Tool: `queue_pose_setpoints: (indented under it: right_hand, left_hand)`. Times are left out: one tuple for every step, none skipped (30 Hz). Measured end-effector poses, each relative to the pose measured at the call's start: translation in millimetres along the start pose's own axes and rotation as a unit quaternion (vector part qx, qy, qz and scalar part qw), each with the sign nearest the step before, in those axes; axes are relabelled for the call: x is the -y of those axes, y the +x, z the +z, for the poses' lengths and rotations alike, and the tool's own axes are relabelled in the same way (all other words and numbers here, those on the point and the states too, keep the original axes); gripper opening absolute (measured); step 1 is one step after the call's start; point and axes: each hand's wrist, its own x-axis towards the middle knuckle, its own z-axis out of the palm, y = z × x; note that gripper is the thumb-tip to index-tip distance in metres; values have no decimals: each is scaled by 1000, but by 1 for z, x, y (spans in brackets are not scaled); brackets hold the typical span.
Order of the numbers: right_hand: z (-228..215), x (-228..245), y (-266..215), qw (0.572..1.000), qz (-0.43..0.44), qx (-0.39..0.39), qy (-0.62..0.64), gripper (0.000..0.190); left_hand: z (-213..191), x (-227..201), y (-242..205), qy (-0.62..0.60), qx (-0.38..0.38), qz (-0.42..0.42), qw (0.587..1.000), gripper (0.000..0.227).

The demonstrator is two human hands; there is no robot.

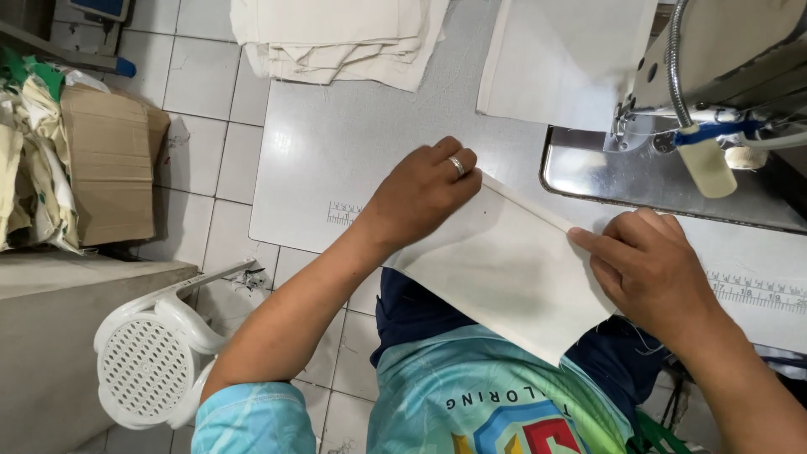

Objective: A person is folding and preparing small rectangular pieces of white fabric at a sewing station.

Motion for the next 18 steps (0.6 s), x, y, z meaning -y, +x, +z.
queue_pose_setpoints:
  right_hand:
    - [1,0,-1,1000,-17,-12,-1,55]
    - [1,2,-4,1000,-17,-11,0,55]
    - [1,2,-5,1000,-14,-1,-10,56]
    - [1,3,-6,1000,-10,10,-20,56]
    - [0,10,-8,1000,-12,10,-19,56]
    - [-1,18,-10,998,22,43,-37,48]
    - [-2,25,-11,994,54,75,-55,43]
    - [-8,35,-9,994,52,74,-54,43]
    - [-15,46,-8,997,48,59,-12,38]
    - [-21,56,-8,998,44,44,30,34]
    - [-27,51,-4,997,50,45,25,34]
    - [-33,46,-1,988,113,90,59,24]
    - [-39,41,2,971,178,131,96,25]
    - [-40,30,9,970,185,130,93,25]
    - [-41,20,16,976,193,86,51,25]
    - [-43,9,24,979,200,43,7,32]
    - [-40,3,30,978,204,40,7,32]
    - [-37,-2,36,985,174,2,-16,37]
  left_hand:
    - [-1,-2,1,58,-21,22,998,24]
    - [-2,-10,1,58,-20,22,998,24]
    - [-3,-17,3,103,15,-1,995,15]
    - [-4,-23,4,148,50,-24,987,11]
    - [-1,-35,9,149,51,-25,987,11]
    - [2,-47,14,124,105,-84,983,15]
    - [4,-59,19,99,157,-142,972,24]
    - [9,-64,22,102,157,-144,972,24]
    - [14,-71,26,118,113,-149,975,47]
    - [21,-77,31,134,68,-154,976,74]
    - [30,-74,31,128,66,-151,978,74]
    - [40,-72,31,78,93,-127,984,67]
    - [50,-70,31,29,121,-101,987,64]
    - [50,-68,36,24,121,-95,988,64]
    - [49,-65,41,5,132,-83,988,65]
    - [48,-61,47,-13,143,-70,987,65]
    - [49,-59,49,-13,143,-65,987,65]
    - [49,-56,51,-17,127,-45,991,64]
